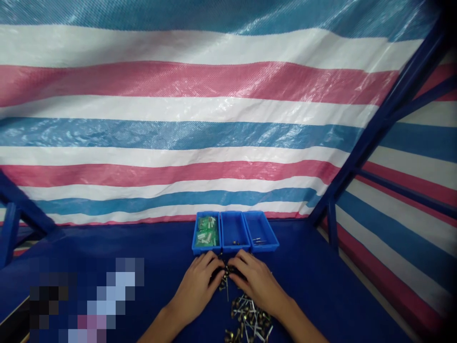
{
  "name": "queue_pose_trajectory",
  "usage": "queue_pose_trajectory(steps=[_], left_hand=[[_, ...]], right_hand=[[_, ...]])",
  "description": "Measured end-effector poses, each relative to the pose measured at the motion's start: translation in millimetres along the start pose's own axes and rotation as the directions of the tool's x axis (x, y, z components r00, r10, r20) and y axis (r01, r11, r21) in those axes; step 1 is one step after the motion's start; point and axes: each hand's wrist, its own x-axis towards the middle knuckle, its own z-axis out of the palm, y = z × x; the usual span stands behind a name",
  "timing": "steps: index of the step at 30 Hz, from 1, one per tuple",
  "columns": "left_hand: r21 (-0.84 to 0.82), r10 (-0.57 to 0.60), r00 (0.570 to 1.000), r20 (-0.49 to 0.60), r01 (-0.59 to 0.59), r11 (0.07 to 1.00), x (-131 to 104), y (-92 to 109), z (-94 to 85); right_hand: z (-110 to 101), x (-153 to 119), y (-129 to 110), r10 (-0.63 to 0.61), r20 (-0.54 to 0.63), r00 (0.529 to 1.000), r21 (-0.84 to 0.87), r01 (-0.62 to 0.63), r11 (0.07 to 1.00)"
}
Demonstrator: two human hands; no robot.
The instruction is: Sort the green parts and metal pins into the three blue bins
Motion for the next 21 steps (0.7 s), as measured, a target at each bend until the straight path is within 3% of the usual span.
queue_pose_trajectory(steps=[21], left_hand=[[0.005, -0.002, 1.0, 0.004, 0.002, 1.0, 0.2, 1.7, -1.5]], right_hand=[[2.1, -0.8, 3.3, -0.012, 0.003, 1.0, 0.012, 0.012, 1.0]])
